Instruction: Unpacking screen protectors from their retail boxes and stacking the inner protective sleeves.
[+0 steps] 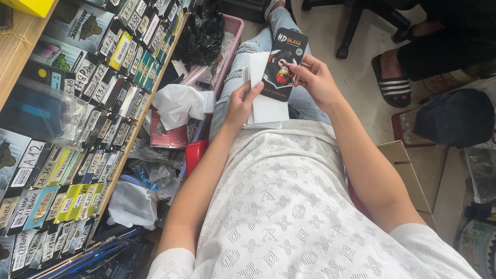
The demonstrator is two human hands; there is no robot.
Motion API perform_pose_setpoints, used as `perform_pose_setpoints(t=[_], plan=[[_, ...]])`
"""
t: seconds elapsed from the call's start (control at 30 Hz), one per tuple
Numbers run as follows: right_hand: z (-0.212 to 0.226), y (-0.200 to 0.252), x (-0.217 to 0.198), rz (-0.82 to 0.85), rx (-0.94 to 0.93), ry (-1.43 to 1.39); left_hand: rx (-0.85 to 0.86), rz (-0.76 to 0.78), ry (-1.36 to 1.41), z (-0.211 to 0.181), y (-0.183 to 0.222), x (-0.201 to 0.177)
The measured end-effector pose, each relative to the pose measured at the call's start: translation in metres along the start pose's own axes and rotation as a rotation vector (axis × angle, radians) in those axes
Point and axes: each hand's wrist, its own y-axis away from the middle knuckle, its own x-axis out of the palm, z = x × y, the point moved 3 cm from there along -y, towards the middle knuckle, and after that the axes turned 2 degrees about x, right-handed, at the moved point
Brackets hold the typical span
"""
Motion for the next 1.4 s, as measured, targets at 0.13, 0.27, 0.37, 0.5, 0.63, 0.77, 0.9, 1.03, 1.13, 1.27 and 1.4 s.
perform_pose_setpoints(t=[0.13, 0.27, 0.37, 0.5, 0.63, 0.77, 0.9, 1.03, 1.13, 1.27, 1.4], plan=[[0.004, 0.005, 0.007, 0.090, 0.005, 0.075, -0.030, -0.024, 0.094, 0.009, -0.006, -0.003], [0.000, 0.005, 0.005, 0.163, 0.003, 0.125, -0.043, -0.050, 0.098, 0.101, -0.033, -0.032], [-0.003, 0.003, 0.005, 0.179, 0.006, 0.115, -0.032, -0.092, 0.079, 0.146, -0.044, -0.051], [-0.016, -0.007, -0.011, 0.089, -0.042, 0.049, -0.024, -0.133, 0.034, 0.150, -0.043, -0.049], [-0.015, -0.004, -0.022, -0.089, -0.069, -0.221, -0.061, -0.135, -0.013, 0.124, -0.008, -0.032], [0.029, -0.024, -0.010, -0.158, -0.102, -0.316, -0.030, -0.054, -0.065, 0.084, -0.032, -0.015], [-0.021, -0.036, -0.042, -0.227, -0.089, -0.304, 0.002, -0.028, -0.162, 0.034, -0.019, -0.004], [0.003, -0.024, -0.030, -0.248, -0.073, -0.148, -0.155, 0.058, -0.057, 0.038, -0.016, 0.001], [0.002, -0.018, -0.020, -0.222, -0.098, -0.056, -0.170, 0.088, -0.044, 0.033, -0.012, 0.002], [0.008, -0.014, -0.012, -0.170, -0.159, 0.085, -0.102, 0.112, -0.076, 0.030, -0.013, 0.003], [0.003, -0.021, -0.020, -0.261, -0.158, -0.061, -0.117, 0.120, -0.059, 0.025, -0.014, 0.002]])
